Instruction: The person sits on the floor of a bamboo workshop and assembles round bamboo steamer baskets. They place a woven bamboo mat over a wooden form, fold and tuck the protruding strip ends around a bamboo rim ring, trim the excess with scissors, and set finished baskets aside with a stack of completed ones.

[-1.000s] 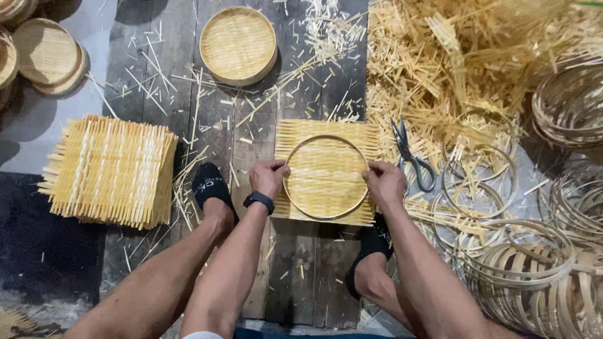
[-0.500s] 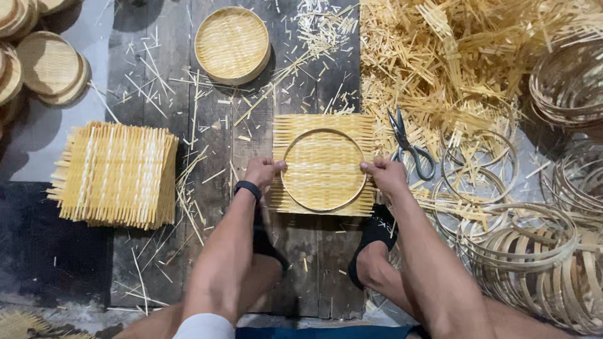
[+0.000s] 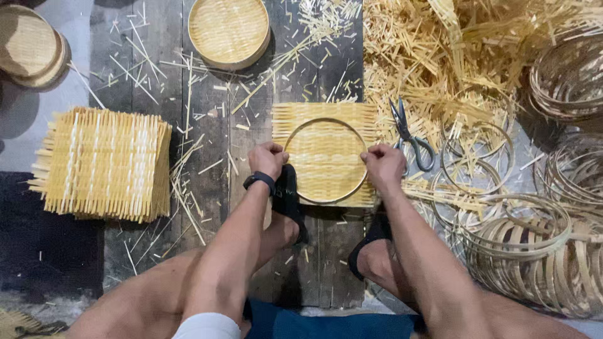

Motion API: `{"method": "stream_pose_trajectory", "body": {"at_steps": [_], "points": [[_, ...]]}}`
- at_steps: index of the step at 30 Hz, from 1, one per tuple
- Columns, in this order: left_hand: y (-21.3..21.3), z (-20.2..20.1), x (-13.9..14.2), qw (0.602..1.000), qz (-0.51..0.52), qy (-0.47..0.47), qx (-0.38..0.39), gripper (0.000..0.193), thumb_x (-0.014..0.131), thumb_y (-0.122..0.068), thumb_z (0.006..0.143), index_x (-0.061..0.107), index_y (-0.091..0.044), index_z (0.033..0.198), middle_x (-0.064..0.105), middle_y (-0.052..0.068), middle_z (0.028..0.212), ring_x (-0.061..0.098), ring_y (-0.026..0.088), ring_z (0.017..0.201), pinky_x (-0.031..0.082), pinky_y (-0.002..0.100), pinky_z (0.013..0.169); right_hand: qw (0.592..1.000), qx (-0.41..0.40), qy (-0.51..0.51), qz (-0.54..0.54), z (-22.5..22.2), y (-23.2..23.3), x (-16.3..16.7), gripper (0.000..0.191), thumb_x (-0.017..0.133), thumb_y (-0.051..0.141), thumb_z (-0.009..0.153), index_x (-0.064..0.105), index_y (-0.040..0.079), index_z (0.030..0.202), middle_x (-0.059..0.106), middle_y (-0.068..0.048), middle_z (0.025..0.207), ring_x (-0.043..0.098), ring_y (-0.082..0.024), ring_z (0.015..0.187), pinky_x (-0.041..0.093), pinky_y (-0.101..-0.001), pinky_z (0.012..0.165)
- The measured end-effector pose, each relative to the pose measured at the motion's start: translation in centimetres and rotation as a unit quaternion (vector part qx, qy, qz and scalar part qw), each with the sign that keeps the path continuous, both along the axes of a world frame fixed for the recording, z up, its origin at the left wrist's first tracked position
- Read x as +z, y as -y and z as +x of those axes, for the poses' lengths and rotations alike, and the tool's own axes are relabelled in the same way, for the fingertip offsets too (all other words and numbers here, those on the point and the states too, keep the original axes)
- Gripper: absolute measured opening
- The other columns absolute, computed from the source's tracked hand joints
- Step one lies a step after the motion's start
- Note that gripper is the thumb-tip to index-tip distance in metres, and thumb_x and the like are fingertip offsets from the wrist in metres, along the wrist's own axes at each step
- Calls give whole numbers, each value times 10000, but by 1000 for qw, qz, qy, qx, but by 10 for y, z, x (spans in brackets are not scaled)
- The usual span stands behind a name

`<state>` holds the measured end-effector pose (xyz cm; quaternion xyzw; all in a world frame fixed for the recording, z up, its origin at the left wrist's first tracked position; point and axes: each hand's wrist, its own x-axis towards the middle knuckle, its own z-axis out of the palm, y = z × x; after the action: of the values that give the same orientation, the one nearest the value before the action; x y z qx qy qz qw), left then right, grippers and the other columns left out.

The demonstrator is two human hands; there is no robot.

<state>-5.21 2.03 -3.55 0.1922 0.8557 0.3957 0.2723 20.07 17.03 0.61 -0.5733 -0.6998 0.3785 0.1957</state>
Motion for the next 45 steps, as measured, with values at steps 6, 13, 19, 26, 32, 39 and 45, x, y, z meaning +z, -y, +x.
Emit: {"method": "stream_pose_trajectory", "body": {"at_steps": [6,13,19,26,32,39,45], "points": [[1,-1,8,999,-40,-26,-14,165,825,-199,755,824,-91,880,780,118,777,751,196,699,588,330,699,999,-9,-13,-51,4,-5,-7,215,857,183,786,807,61,956,771,-63,786,691,-121,692,558,-287,675],[3,-9,-11,998,-15,-38,-40,188,867,-209,733,825,-86,869,777,82,775,735,175,684,581,315,674,998,24,-7,-63,13,-17,-24,195,854,202,806,812,68,941,776,-65,805,707,-120,709,556,-279,683],[4,-22,-5,994,-42,80,-59,212,867,-210,730,811,-60,870,779,66,738,728,168,644,601,329,633,994,17,31,-105,8,-20,-16,199,842,212,813,814,72,951,783,-91,840,720,-166,753,560,-314,718],[-62,-15,19,907,58,-301,-289,352,800,-369,875,792,-84,1081,676,154,1233,573,316,1155,447,460,1008,879,431,139,152,-30,45,19,1008,775,469,731,357,-88,1459,334,-314,1508,296,-462,1434,229,-557,1190],[-89,3,-12,954,125,-140,-236,217,725,-348,941,813,-195,1067,716,31,1148,649,254,1105,520,381,951,792,507,170,296,-42,80,-23,944,634,579,887,345,-40,1538,288,-322,1584,211,-506,1495,144,-691,1195],[-96,8,0,970,101,-89,-203,192,756,-344,896,817,-222,1032,736,0,1094,704,233,1012,544,341,851,837,449,132,284,-37,94,-35,921,717,498,810,436,-18,1520,343,-286,1593,260,-476,1500,167,-679,1208],[-101,7,-5,974,82,-39,-206,205,774,-353,868,820,-269,1049,718,-7,1144,690,215,1067,544,344,872,845,354,191,351,-60,121,-33,666,770,358,767,571,102,1349,427,-197,1518,325,-432,1470,184,-649,1224]]}}
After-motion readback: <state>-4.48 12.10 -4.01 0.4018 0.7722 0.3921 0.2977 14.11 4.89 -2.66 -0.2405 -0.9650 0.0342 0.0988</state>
